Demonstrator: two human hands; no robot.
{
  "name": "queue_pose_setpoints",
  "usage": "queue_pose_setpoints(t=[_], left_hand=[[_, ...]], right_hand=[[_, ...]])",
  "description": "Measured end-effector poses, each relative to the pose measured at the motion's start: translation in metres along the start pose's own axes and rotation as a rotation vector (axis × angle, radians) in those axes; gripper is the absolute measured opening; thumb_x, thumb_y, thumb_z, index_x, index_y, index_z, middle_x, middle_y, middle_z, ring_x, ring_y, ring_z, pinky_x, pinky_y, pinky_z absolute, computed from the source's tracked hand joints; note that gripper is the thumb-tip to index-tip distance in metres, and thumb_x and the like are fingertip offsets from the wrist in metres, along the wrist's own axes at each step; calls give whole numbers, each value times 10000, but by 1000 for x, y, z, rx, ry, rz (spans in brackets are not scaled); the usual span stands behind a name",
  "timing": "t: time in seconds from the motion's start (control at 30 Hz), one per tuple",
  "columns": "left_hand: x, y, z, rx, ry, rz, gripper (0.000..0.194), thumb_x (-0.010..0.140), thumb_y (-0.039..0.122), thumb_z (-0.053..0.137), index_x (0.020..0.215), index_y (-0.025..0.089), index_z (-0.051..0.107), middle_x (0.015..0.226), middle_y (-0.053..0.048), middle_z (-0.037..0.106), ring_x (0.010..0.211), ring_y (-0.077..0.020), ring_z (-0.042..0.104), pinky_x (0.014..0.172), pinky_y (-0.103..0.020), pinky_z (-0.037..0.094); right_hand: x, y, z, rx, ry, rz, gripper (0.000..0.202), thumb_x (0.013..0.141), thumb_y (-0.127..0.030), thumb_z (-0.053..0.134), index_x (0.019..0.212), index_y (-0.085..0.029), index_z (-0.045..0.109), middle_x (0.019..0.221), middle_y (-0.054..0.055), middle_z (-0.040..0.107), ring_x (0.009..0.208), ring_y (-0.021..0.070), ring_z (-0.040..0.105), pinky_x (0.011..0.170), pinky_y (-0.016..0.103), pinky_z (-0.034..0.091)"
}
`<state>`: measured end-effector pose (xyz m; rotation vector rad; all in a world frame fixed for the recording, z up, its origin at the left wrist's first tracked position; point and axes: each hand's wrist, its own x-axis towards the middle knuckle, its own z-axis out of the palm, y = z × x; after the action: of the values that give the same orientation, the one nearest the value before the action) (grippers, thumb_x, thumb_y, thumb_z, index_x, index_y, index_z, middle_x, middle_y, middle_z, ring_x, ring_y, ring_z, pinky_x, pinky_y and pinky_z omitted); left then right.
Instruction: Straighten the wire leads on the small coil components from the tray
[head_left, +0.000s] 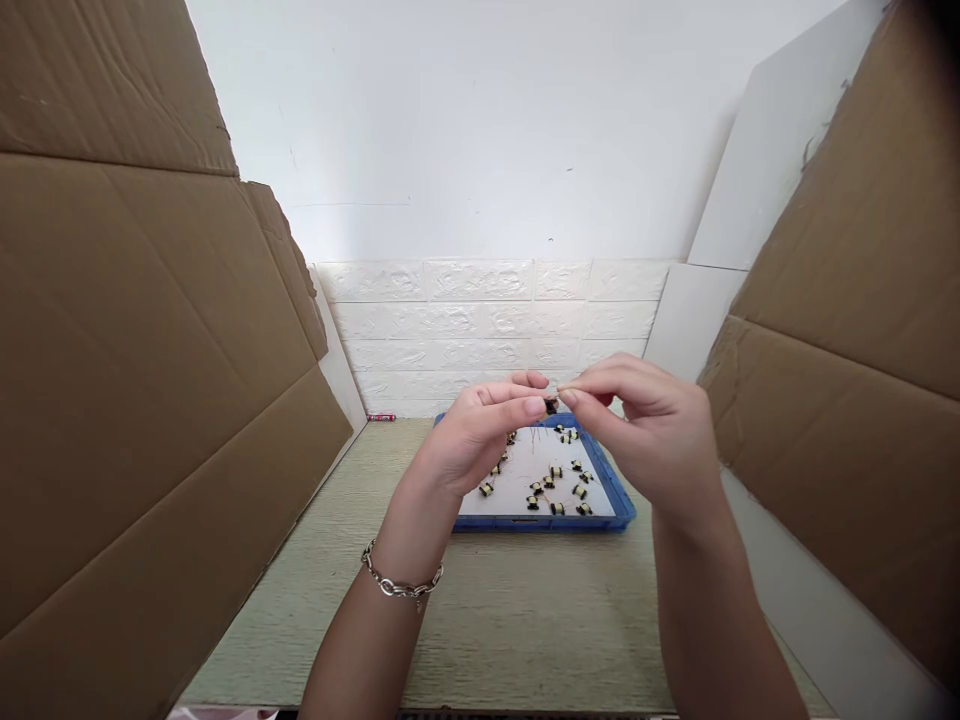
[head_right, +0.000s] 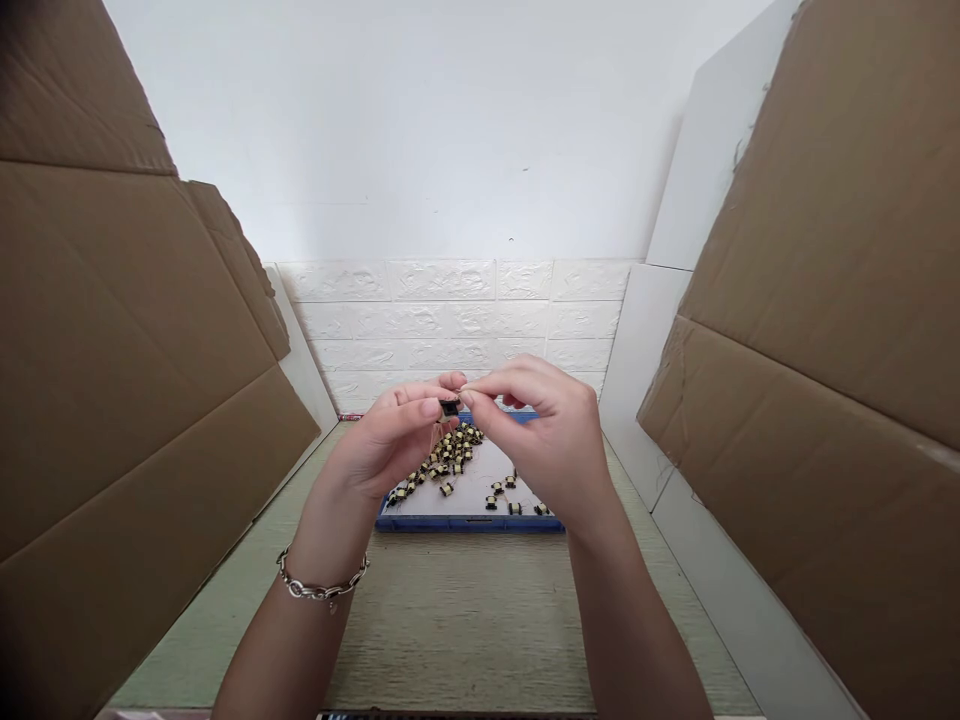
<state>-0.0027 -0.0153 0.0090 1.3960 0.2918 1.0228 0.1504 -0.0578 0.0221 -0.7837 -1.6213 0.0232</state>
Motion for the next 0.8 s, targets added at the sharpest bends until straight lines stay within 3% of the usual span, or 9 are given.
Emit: queue_pose_setpoints(t=[0.23, 0.37, 0.47, 0.67, 0.8], left_hand=[[2, -3, -3, -50, -42, -60, 179, 642, 353, 711, 732, 198, 718, 994, -31, 558, 937, -149, 461, 806, -269, 346], [1, -3, -3, -128, -131, -97, 180, 652, 366, 707, 738, 208, 717, 948, -21, 565, 882, -128, 458, 775, -256, 370], [-2, 0, -1, -174, -183, -92, 164, 651, 360, 713, 724, 213, 718, 915, -24, 572, 924, -140, 461, 793, -253, 383], [-7, 2, 1, -206, -129, -108, 166, 638, 359, 725, 724, 217, 717, 1123, -23, 547, 939, -149, 475, 815, -275, 401], [-6, -1, 1, -220, -109, -111, 172, 638, 369, 723, 726, 222, 716, 1068, -29, 566, 936, -151, 477, 801, -276, 411]], right_hand=[[2, 4, -4, 9, -123, -23, 88, 774, -164, 597, 728, -219, 648, 716, -36, 627, 685, 71, 551, 601, 200, 437], [3, 7, -7, 4, -173, -36, 105, 794, -157, 573, 761, -226, 644, 755, -32, 625, 717, 73, 551, 624, 200, 435], [4, 10, -10, -3, -158, -31, 104, 797, -160, 571, 751, -226, 638, 742, -28, 615, 717, 84, 543, 620, 213, 427], [4, 13, -13, -17, -21, 4, 100, 812, -200, 562, 758, -230, 641, 729, -15, 594, 710, 99, 529, 630, 244, 415], [3, 11, -14, 89, -58, 44, 119, 829, -270, 548, 851, -267, 664, 775, -4, 603, 754, 111, 540, 634, 252, 431]])
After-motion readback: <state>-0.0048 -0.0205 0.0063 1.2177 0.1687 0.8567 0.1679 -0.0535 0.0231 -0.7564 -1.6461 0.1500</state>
